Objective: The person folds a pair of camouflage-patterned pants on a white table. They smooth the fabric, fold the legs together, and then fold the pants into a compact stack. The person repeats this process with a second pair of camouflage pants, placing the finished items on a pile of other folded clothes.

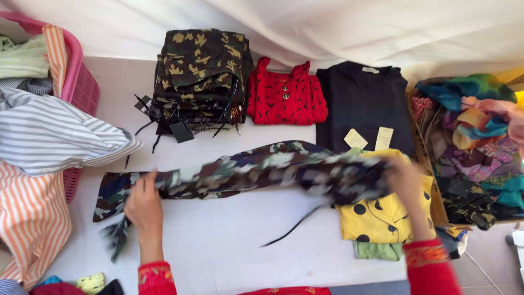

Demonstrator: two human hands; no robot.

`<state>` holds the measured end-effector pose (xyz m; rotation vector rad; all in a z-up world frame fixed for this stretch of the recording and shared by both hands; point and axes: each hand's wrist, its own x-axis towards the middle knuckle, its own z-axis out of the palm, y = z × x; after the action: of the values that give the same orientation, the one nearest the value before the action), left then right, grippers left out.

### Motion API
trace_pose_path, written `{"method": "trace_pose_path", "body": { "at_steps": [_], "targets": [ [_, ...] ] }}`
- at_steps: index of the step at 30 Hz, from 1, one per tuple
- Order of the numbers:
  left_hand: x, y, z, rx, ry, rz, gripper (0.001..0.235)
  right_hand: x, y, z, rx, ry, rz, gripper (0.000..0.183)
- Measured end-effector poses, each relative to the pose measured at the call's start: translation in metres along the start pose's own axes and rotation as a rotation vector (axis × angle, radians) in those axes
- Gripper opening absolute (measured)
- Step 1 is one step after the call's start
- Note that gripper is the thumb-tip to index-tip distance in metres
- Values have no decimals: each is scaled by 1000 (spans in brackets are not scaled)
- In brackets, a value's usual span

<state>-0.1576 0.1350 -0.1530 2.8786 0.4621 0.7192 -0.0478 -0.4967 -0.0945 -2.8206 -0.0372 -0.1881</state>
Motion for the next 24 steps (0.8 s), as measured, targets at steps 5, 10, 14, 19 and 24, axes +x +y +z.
{"method": "trace_pose_path", "body": {
  "at_steps": [5, 10, 14, 19, 24],
  "targets": [
    [70, 0, -59, 34, 367, 154, 27, 17, 7, -113, -39, 522, -279, 43],
    [43, -37, -74, -7, 448, 263, 23, -22, 29, -108, -418, 622, -498, 14],
    [-49, -90, -32, -78, 353, 117, 29, -61, 73, -23, -392, 459, -565, 8],
    [-165, -157, 26, -1, -80, -61, 25, -109, 87, 62, -421, -78, -807, 47],
    [-201, -177, 32, 13, -90, -173, 31, -125, 58, 74, -458, -257, -574, 33]
  ]
}}
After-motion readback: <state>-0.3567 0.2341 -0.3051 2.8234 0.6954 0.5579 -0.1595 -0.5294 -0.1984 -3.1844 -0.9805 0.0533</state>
